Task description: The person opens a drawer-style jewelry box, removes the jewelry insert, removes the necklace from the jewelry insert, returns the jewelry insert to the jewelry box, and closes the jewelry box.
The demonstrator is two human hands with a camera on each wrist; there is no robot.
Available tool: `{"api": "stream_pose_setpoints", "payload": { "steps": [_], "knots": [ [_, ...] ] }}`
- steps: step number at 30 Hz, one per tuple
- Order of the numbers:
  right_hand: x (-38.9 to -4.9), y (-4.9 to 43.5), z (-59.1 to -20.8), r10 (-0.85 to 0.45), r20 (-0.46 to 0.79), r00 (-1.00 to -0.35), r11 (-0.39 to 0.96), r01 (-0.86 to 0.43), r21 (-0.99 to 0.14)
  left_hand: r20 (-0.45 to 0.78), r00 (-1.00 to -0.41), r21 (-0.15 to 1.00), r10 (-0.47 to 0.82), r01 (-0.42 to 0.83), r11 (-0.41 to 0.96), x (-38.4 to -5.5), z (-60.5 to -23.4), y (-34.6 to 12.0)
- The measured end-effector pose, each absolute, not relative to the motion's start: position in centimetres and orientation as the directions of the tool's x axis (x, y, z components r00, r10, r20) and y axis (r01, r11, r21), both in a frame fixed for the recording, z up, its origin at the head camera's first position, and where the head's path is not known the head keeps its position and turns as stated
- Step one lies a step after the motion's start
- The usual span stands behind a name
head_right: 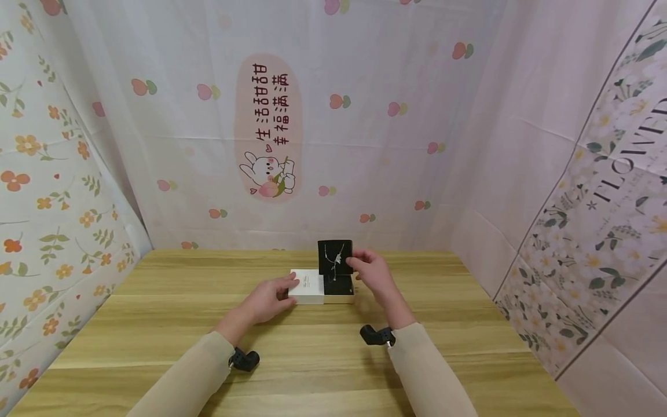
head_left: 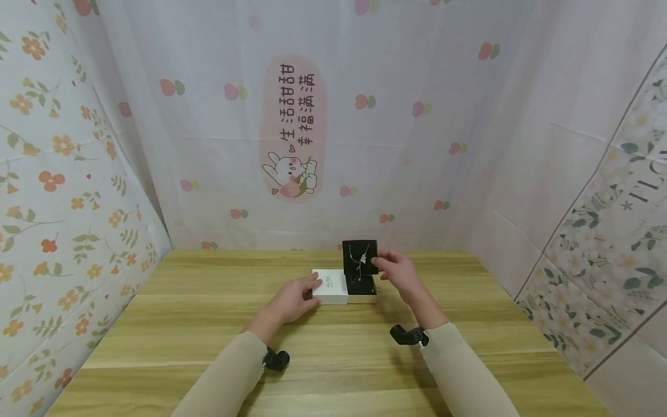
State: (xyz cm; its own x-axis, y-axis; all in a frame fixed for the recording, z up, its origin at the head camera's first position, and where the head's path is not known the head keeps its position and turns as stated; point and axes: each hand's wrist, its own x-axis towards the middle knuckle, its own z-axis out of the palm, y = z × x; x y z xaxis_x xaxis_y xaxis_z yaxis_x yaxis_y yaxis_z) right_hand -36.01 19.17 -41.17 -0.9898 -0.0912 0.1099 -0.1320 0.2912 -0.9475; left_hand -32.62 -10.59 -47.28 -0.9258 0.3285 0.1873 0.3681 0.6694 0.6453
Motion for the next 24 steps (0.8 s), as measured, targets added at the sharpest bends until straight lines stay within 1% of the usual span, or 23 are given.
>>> {"api": "stream_pose_setpoints", "payload": {
  "steps": [10, 24],
  "knots": [
    [-35.3, 18.0, -39.4, -0.09, 0.142, -0.986, 0.24, -0.159, -0.958, 0.189, -0.928, 0.65, 0.322, 0.364, 0.667, -32.6, -47.3, -10.5],
    [-33.5, 16.2, -37.0, -0.148, 0.18, -0.972, 0.147, -0.202, -0.968, 0.188, -0.927, 0.65, 0.324, 0.365, 0.667, -32.7, -47.5, -10.5]
  ]
}}
